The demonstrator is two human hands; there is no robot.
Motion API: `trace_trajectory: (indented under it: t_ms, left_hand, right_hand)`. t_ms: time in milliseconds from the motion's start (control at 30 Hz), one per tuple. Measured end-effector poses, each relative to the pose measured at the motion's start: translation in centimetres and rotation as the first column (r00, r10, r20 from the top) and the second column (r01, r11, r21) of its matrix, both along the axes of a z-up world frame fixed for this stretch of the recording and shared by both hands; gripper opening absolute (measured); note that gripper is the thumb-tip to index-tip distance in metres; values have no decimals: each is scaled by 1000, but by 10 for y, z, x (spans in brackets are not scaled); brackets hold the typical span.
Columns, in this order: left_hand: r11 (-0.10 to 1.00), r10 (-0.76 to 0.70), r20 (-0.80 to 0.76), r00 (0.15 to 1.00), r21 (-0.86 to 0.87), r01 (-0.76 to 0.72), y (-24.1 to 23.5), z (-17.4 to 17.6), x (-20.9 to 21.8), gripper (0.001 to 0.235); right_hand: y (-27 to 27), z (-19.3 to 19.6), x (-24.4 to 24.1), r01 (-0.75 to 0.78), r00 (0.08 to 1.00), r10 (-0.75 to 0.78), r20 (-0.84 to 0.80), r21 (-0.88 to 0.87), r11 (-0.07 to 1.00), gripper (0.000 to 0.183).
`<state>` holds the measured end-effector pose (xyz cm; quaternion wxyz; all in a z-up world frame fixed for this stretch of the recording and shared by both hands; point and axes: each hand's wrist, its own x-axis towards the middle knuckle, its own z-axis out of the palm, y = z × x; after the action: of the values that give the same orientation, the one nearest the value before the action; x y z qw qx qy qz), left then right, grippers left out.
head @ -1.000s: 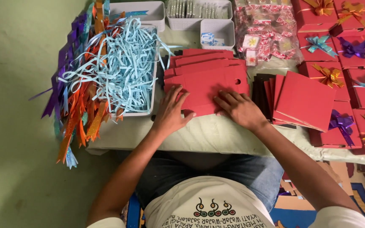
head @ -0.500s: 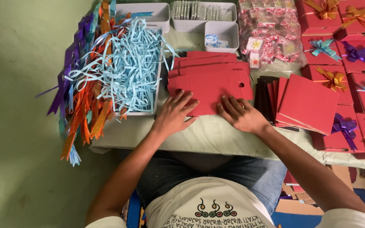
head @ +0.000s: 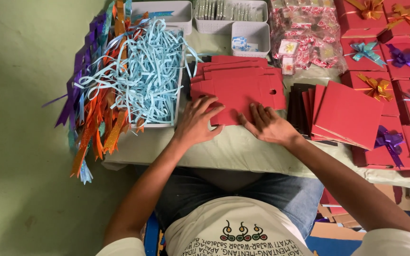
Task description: Assembling small red gift boxes by folding cardboard, attaching decorative ribbons, and filling them with items.
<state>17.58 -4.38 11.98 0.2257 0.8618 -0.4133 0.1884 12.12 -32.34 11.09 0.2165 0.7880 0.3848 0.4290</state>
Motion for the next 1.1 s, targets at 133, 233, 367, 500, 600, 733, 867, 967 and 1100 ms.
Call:
trace_trajectory:
  t_ms: [133,233,367,500,600,733,867,967,1100]
  left_hand:
    - [1000,5,50,999,4,-6,-1,0,2,51]
    - [1000,16,87,996,13,-17,-2,-6,7,56]
    - [1000,17,89,996,16,-18,-3,0,8,55]
    - [1000,6,130,992,18,-8,-6,-12,15,56]
    - [1000,11,146,989,14,-13,-9,-23,22,63]
    - [997,65,88,994,23,-67,-13,-30,22,79]
    - [998,53,91,994,15,-55,-13,-33,23,77]
    - [997,69,180,981,11,-72,-12,-24,29,77]
    - [995,74,192,979,-76,-60,-13,-2,36,82]
  right_hand:
    - [-12,-19,7,13,998,-13,-63,-3,1000,34]
    - [-10,-16,6,73,987,-74,-145,-8,997,31]
    - [-13,-8,3,206,936,-179,-304,61,977,34]
    - [-15,-14,9,454,749,-279,-601,159,877,59]
    - [-13,-21,10,465,741,-314,-594,116,878,58]
    - [-7,-24,5,396,842,-333,-425,67,916,47]
    - [-8,-25,11,451,814,-327,-481,168,876,47]
    - [-10,-10,17,428,861,-342,-376,175,887,50]
    - [-6,32,21,327,944,-300,-135,291,899,42]
